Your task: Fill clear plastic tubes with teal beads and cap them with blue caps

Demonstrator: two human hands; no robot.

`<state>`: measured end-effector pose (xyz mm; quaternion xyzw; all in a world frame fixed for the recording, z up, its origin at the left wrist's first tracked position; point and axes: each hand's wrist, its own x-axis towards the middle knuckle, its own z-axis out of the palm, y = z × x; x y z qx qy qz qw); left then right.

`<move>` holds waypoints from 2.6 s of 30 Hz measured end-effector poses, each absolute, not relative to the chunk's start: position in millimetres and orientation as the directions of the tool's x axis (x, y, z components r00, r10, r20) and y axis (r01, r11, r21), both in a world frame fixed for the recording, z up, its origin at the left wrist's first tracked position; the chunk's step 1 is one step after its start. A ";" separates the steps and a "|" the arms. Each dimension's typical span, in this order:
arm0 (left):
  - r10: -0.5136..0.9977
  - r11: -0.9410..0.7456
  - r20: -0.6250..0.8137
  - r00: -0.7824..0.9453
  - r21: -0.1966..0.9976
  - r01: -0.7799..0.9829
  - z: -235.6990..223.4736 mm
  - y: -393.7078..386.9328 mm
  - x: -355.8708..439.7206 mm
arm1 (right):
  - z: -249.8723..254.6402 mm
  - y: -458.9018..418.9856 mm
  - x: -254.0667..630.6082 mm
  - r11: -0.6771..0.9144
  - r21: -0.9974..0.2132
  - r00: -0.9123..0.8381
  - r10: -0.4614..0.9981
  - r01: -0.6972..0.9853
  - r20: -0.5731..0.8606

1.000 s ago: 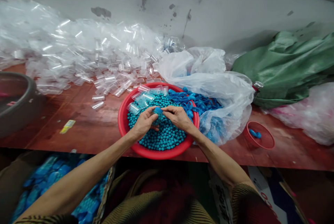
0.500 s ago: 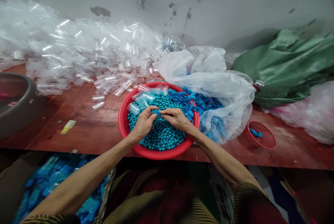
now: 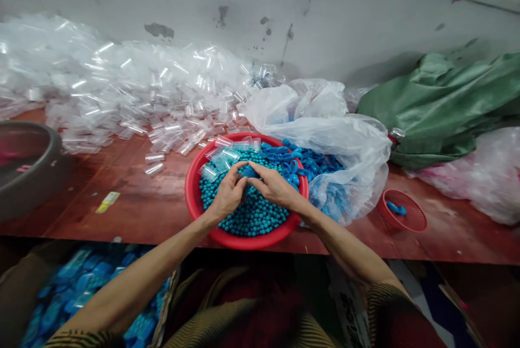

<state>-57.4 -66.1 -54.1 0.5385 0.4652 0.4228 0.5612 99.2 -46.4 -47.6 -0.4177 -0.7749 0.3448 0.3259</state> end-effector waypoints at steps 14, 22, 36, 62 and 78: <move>0.974 0.135 -0.117 0.194 0.987 -0.082 -47.0 -80.3 -47.1 | -54.5 -80.1 80.9 0.540 -0.446 -0.453 0.842 0.714 0.294; 0.994 0.030 -0.036 0.103 0.998 0.051 -56.2 -83.4 -44.3 | -63.4 -84.0 77.5 0.528 -0.399 -0.455 0.849 0.750 0.269; 0.977 0.025 -0.046 0.210 0.994 0.103 -18.6 -87.8 -102.7 | -74.2 -81.7 104.2 0.431 -0.808 -0.453 0.860 0.402 0.233; 0.982 -0.174 0.102 0.157 0.185 0.967 -45.3 -9.8 -89.1 | -56.0 -62.1 131.6 0.416 -0.775 -0.324 0.902 0.475 0.286; 0.818 -0.458 -0.281 0.502 0.210 0.864 -30.5 -22.9 -60.7 | -39.3 -63.2 173.5 0.350 -0.832 -0.191 0.936 0.431 0.295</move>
